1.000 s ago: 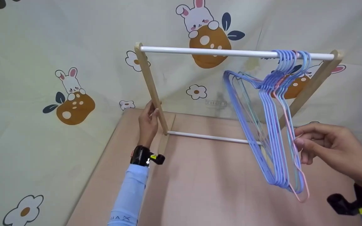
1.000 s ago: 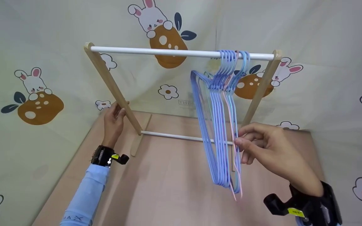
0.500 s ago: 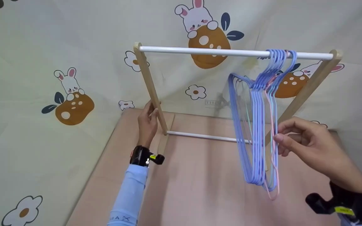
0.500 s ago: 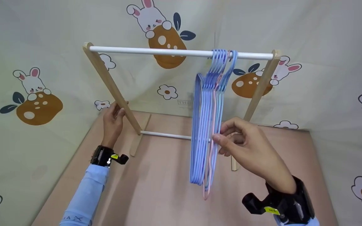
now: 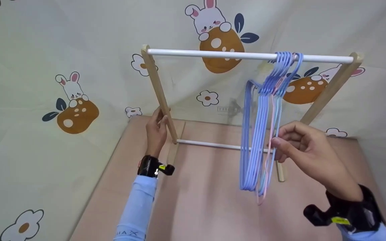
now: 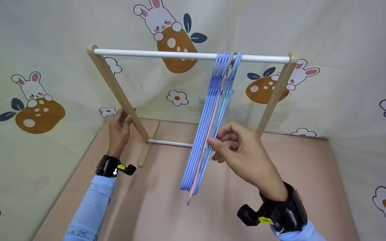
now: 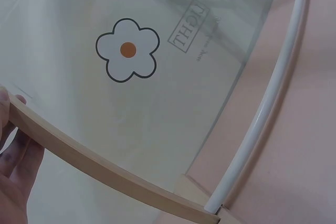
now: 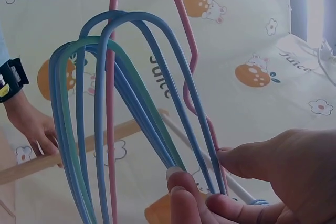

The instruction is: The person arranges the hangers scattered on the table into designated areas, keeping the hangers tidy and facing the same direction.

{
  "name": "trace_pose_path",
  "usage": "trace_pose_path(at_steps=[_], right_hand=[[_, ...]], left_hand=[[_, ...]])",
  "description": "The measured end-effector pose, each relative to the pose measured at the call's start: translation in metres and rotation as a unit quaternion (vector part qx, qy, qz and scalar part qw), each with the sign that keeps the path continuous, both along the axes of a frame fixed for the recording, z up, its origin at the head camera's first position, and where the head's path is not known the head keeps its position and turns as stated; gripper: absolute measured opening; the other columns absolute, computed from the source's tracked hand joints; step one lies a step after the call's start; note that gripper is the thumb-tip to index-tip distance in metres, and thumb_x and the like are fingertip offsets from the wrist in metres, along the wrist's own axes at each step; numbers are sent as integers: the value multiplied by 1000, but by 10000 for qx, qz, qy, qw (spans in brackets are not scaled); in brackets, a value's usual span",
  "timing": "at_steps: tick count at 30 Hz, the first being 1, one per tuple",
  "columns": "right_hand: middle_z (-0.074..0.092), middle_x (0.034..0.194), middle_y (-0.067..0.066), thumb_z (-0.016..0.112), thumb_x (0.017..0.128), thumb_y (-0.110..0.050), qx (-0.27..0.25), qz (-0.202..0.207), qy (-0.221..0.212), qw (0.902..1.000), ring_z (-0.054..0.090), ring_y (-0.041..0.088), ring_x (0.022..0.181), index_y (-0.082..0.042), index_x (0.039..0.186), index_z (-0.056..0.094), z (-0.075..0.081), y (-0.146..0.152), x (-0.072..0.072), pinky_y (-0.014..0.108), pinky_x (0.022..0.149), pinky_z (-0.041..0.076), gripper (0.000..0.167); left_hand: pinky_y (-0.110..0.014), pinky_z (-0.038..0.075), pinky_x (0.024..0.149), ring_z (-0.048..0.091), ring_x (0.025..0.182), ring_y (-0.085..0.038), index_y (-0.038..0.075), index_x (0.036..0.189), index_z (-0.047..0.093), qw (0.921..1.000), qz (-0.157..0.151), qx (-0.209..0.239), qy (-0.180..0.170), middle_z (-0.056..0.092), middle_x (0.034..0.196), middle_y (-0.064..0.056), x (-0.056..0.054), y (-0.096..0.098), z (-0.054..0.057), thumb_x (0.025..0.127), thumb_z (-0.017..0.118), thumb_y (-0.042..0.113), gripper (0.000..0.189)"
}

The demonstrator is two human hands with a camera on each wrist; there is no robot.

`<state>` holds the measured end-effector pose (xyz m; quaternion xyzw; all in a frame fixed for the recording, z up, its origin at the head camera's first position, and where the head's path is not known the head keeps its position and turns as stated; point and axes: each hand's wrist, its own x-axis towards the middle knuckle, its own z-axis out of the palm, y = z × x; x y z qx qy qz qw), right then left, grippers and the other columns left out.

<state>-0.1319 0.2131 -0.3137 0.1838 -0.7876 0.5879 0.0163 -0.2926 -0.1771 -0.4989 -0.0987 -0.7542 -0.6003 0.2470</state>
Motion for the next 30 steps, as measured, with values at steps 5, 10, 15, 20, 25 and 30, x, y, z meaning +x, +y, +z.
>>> trace_pose_path(at_steps=[5, 10, 15, 20, 25, 30], right_hand=[[67, 89, 23, 65, 99, 2, -165, 120, -88, 9998, 69, 31, 67, 9, 104, 60, -1, -8, -5, 36, 61, 63, 10], [67, 91, 23, 64, 100, 0, -156, 96, -171, 9997, 69, 30, 70, 9, 107, 60, -4, -2, -6, 36, 63, 63, 12], [66, 91, 24, 63, 100, 0, -137, 1, -194, 9997, 69, 30, 69, 10, 109, 61, -6, 8, -6, 37, 64, 63, 13], [67, 91, 22, 63, 100, -1, 62, -159, -159, 9997, 68, 28, 69, 8, 109, 63, -9, 19, -7, 37, 65, 63, 12], [67, 90, 24, 61, 100, 4, -158, -92, -121, 9998, 67, 27, 67, 10, 108, 64, -14, 30, -7, 35, 63, 63, 10], [63, 86, 28, 58, 100, 9, -505, 19, -159, 9986, 64, 26, 65, 12, 106, 65, -19, 39, -5, 33, 61, 62, 10]], left_hand=[[-37, 54, 98, 59, 123, -27, 1, 147, 51, 10000, 59, 4, -38, 63, 133, -15, 0, 0, 1, 105, 54, 4, 42], [-33, 53, 100, 57, 126, -25, 1, 149, 48, 9999, -17, -16, -100, 62, 136, -14, 0, 3, 3, 105, 53, 6, 44], [-33, 53, 99, 57, 125, -24, 0, 149, 48, 10000, 3, -15, -63, 63, 134, -13, 0, 3, 6, 105, 53, 4, 44], [-33, 53, 99, 58, 124, -23, 0, 149, 48, 10000, 7, 14, -74, 63, 133, -13, -1, 2, 6, 105, 53, 3, 44], [-31, 53, 99, 58, 125, -23, -1, 150, 46, 9998, 2, 51, -172, 62, 134, -13, 1, 2, 4, 105, 53, 5, 45], [-30, 52, 100, 57, 126, -22, 1, 150, 46, 9997, -13, 62, -221, 61, 136, -13, 1, 3, 3, 106, 52, 6, 45]])
